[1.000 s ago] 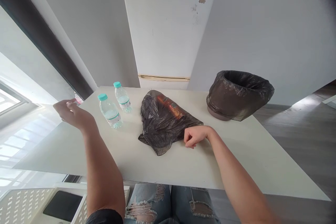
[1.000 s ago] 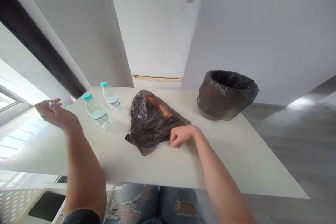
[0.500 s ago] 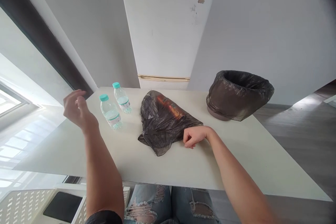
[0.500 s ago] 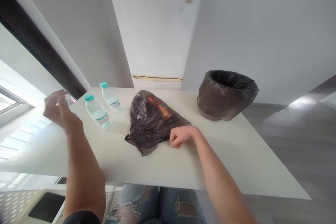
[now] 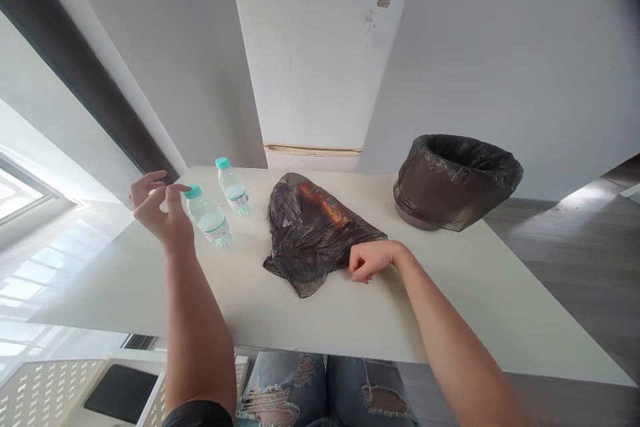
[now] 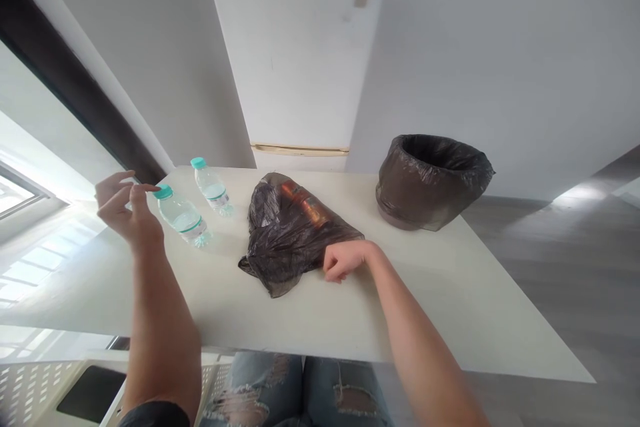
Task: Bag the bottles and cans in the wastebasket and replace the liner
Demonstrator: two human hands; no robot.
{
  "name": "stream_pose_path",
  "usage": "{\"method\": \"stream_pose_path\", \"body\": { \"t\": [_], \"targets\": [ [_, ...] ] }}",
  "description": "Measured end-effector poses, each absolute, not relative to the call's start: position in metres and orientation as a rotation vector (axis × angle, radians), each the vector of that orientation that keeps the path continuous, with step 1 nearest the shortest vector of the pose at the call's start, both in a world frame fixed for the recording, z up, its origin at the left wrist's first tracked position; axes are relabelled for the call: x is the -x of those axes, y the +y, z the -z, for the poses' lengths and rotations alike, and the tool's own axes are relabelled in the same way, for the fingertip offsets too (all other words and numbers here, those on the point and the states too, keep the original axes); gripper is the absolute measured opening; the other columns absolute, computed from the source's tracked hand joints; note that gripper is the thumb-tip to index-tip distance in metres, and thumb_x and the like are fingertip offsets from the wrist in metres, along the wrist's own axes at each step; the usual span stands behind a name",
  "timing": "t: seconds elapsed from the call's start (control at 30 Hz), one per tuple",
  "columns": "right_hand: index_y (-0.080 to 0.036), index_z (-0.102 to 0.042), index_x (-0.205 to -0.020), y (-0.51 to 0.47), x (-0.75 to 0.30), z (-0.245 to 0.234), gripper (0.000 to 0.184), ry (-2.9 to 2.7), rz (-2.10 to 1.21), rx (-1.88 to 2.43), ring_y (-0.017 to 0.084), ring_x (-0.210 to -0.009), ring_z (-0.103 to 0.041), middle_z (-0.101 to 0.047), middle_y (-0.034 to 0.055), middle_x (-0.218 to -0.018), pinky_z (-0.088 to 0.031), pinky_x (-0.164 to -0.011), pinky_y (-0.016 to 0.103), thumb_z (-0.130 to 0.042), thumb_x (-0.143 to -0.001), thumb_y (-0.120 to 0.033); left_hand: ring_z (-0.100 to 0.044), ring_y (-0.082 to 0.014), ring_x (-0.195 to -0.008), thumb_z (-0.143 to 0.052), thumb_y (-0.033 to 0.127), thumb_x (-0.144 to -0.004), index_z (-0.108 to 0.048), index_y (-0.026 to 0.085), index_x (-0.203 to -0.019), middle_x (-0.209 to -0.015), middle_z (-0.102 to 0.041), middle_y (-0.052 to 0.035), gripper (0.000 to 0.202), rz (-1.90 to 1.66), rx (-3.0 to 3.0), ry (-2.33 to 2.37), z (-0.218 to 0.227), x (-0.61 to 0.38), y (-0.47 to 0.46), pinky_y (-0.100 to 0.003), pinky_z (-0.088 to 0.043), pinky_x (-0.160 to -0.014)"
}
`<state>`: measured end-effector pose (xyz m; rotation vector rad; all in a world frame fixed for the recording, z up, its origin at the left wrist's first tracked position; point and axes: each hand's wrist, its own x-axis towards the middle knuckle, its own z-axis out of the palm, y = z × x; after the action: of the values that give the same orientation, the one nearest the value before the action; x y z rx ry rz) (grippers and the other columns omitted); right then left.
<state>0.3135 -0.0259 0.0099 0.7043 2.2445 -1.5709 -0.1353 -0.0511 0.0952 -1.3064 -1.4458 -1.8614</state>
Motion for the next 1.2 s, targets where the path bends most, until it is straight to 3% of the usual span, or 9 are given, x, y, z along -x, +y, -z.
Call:
{"method": "stream_pose_path", "body": {
  "t": [0.23, 0.43, 0.57, 0.63, 0.8, 0.9, 0.97, 1.13, 1.2],
  "targets": [
    [-0.015, -0.068, -0.067, -0.027, -0.314, -0.012, 0.025, 2.25, 1.56, -0.696, 0.01, -0.056, -0.051, -0.06, -0.0019, -0.06, -0.037, -0.056, 0.024, -0.066, -0.084, -0.033, -0.064, -0.0235, -0.107, -0.056, 0.021, -0.09, -0.075, 0.016, -0.078, -0.1, -0.066, -0.0079, 0.023, 1.876, 1.33, -1.37, -0.094, 0.141, -0.049, -0.045, -0.047, -0.103],
    [-0.015, -0.066, -0.062, -0.028, -0.312, -0.018, 0.025, 2.344, 1.528, -0.67, 0.009, -0.058, -0.047, -0.06, -0.0018, -0.061, -0.035, -0.06, 0.025, -0.066, -0.083, -0.028, -0.056, -0.0263, -0.094, -0.049, 0.037, -0.096, -0.061, 0.022, -0.083, -0.085, -0.051, -0.0067, 0.023, 1.765, 0.919, -1.027, -0.095, 0.113, -0.041, -0.047, -0.046, -0.09],
    [-0.015, -0.066, -0.064, -0.027, -0.311, -0.02, 0.026, 2.478, 1.499, -0.648, 0.009, -0.059, -0.047, -0.061, -0.0019, -0.063, -0.035, -0.06, 0.025, -0.065, -0.087, -0.026, -0.057, -0.0219, -0.081, -0.057, 0.026, -0.096, -0.059, 0.024, -0.093, -0.082, -0.06, -0.0033, 0.004, 1.69, 1.567, -0.817, -0.09, 0.048, -0.045, -0.04, -0.044, -0.08],
    [-0.015, -0.067, -0.066, -0.026, -0.31, -0.02, 0.027, 2.599, 1.478, -0.621, 0.009, -0.06, -0.049, -0.061, -0.0018, -0.066, -0.035, -0.061, 0.025, -0.065, -0.09, -0.028, -0.062, -0.0204, -0.084, -0.06, 0.025, -0.098, -0.061, 0.024, -0.097, -0.088, -0.066, -0.0024, 0.002, 1.423, 2.191, -0.888, -0.085, 0.01, -0.05, -0.039, -0.045, -0.081],
    [-0.016, -0.059, -0.062, -0.027, -0.309, -0.024, 0.04, 2.956, 1.438, -0.78, 0.011, -0.063, -0.043, -0.053, -0.0022, -0.066, -0.034, -0.064, 0.027, -0.066, -0.095, -0.037, -0.065, -0.0252, -0.093, -0.069, 0.06, -0.093, -0.066, 0.021, -0.103, -0.098, -0.07, -0.0043, 0.04, 0.511, 2.863, -1.064, -0.064, -0.051, -0.058, -0.042, -0.04, -0.084],
    [-0.018, -0.063, -0.066, -0.03, -0.307, -0.03, 0.038, 3.114, 1.478, -0.948, 0.015, -0.071, -0.051, -0.058, 0.001, -0.071, -0.041, -0.071, 0.03, -0.065, -0.097, -0.04, -0.066, -0.0221, -0.085, -0.062, 0.036, -0.099, -0.064, 0.02, -0.096, -0.091, -0.069, -0.0033, 0.016, 0.387, 2.893, -1.088, -0.05, -0.061, -0.055, -0.041, -0.038, -0.083],
    [-0.019, -0.069, -0.072, -0.033, -0.305, -0.033, 0.035, 3.155, 1.522, -1.031, 0.018, -0.077, -0.057, -0.064, 0.0041, -0.077, -0.045, -0.079, 0.032, -0.064, -0.098, -0.042, -0.066, -0.0208, -0.08, -0.054, 0.023, -0.101, -0.064, 0.02, -0.091, -0.089, -0.07, -0.0036, 0.014, 0.373, 2.86, -1.166, -0.043, -0.062, -0.052, -0.041, -0.038, -0.082],
    [-0.022, -0.067, -0.07, -0.038, -0.306, -0.034, 0.043, 3.211, 1.468, -1.387, 0.02, -0.075, -0.057, -0.066, 0.0064, -0.077, -0.047, -0.078, 0.036, -0.06, -0.099, -0.052, -0.07, -0.0306, -0.091, -0.076, 0.05, -0.089, -0.065, 0.021, -0.094, -0.098, -0.073, -0.0086, 0.031, 0.424, 2.777, -1.481, -0.03, -0.06, -0.046, -0.044, -0.041, -0.085],
    [-0.021, -0.067, -0.069, -0.04, -0.306, -0.035, 0.046, 3.23, 1.468, -1.474, 0.02, -0.074, -0.056, -0.065, 0.0066, -0.076, -0.047, -0.076, 0.035, -0.058, -0.1, -0.054, -0.071, -0.0303, -0.089, -0.077, 0.038, -0.088, -0.066, 0.021, -0.09, -0.094, -0.073, -0.0084, 0.02, 0.361, 2.808, -1.486, -0.026, -0.06, -0.045, -0.044, -0.042, -0.086]
  ]
}}
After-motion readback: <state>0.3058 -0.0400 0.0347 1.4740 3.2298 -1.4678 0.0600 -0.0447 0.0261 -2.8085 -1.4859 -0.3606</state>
